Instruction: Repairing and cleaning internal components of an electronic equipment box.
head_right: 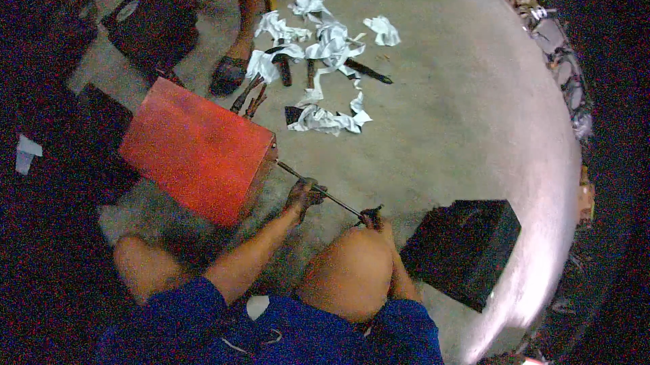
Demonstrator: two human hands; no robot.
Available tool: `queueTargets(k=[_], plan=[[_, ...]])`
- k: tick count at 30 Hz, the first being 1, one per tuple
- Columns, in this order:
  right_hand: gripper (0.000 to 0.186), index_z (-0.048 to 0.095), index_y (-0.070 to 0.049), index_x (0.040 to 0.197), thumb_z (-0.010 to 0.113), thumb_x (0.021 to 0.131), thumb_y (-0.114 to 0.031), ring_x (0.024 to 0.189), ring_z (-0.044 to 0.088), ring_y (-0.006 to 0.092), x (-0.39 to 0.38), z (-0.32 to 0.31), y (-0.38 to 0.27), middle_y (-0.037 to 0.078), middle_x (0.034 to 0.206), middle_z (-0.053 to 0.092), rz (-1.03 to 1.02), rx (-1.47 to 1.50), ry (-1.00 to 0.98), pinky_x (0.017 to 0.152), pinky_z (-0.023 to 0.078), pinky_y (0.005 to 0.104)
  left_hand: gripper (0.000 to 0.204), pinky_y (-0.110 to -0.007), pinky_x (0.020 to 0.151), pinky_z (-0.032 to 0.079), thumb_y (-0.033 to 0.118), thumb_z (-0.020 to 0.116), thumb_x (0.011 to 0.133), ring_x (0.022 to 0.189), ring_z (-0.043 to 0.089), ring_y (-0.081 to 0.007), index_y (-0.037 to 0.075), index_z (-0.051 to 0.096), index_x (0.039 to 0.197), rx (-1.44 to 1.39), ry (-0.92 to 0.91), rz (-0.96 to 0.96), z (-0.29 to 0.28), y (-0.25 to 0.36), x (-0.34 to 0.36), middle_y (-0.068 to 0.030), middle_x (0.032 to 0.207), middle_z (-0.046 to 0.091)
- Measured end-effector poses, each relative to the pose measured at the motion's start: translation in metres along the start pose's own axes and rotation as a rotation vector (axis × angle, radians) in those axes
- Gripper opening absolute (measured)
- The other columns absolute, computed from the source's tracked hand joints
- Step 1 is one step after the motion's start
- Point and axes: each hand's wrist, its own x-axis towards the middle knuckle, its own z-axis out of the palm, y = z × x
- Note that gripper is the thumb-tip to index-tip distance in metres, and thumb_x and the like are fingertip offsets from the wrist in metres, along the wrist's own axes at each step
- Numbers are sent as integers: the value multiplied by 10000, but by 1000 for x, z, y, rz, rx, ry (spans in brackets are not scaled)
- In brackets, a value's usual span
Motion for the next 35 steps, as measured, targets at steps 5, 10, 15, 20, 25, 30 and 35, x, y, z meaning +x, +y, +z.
queueTargets(k=[5, 10, 15, 20, 25, 30, 35], plan=[[173, 618, -6, 1005, 631, 878, -122, 728, 562, 121, 38, 10, 47, 47, 855, 641, -53, 304, -15, 640, 452, 286, 270, -344, 702, 540, 295, 473, 963, 809, 662, -236, 54, 503, 1079, 14, -44, 91, 2, -1, 16, -140, 961, 666], [222, 618, -12, 1053, 612, 892, -165, 856, 629, 206, 44, 22, 128, 104, 993, 645, 177, 857, 109, 745, 541, 322, 284, -344, 719, 527, 318, 478, 963, 857, 645, -226, 58, 504, 1074, 53, -87, 119, 12, -12, -1, -141, 993, 657], [288, 609, -3, 1043, 589, 916, -260, 829, 628, 211, 34, 32, 66, 107, 1007, 654, 25, 274, 55, 702, 545, 288, 290, -354, 762, 519, 333, 492, 956, 861, 644, -221, 67, 506, 1070, 149, -15, 172, -3, 5, -7, -133, 1017, 650], [251, 619, 6, 1011, 570, 921, -223, 863, 616, 186, 37, 18, 64, 89, 1031, 651, -61, 123, 169, 716, 497, 266, 289, -361, 784, 512, 350, 521, 943, 918, 639, -209, 88, 519, 1063, 67, -122, 145, 18, -2, 4, -122, 1035, 655], [250, 624, 16, 1067, 549, 882, -134, 923, 598, 174, 45, 28, 77, 81, 1043, 649, -193, 544, 139, 798, 471, 274, 260, -363, 776, 509, 336, 538, 937, 945, 633, -210, 108, 528, 1060, 12, -193, 140, 5, -6, 14, -119, 1039, 658], [208, 638, -23, 1067, 549, 882, 6, 946, 649, 238, 26, 21, 54, 168, 1075, 652, -477, 88, 224, 835, 499, 328, 261, -366, 784, 505, 343, 551, 931, 948, 631, -216, 117, 536, 1060, -26, -217, 137, 2, -4, 15, -125, 1043, 659], [328, 571, -58, 1218, 547, 893, -24, 1056, 605, 272, 22, -14, 47, 200, 1207, 586, -900, -528, 111, 874, 486, 376, 263, -369, 806, 504, 337, 551, 933, 961, 626, -215, 107, 545, 1059, 35, -184, 157, -18, 11, 17, -117, 1031, 660]])
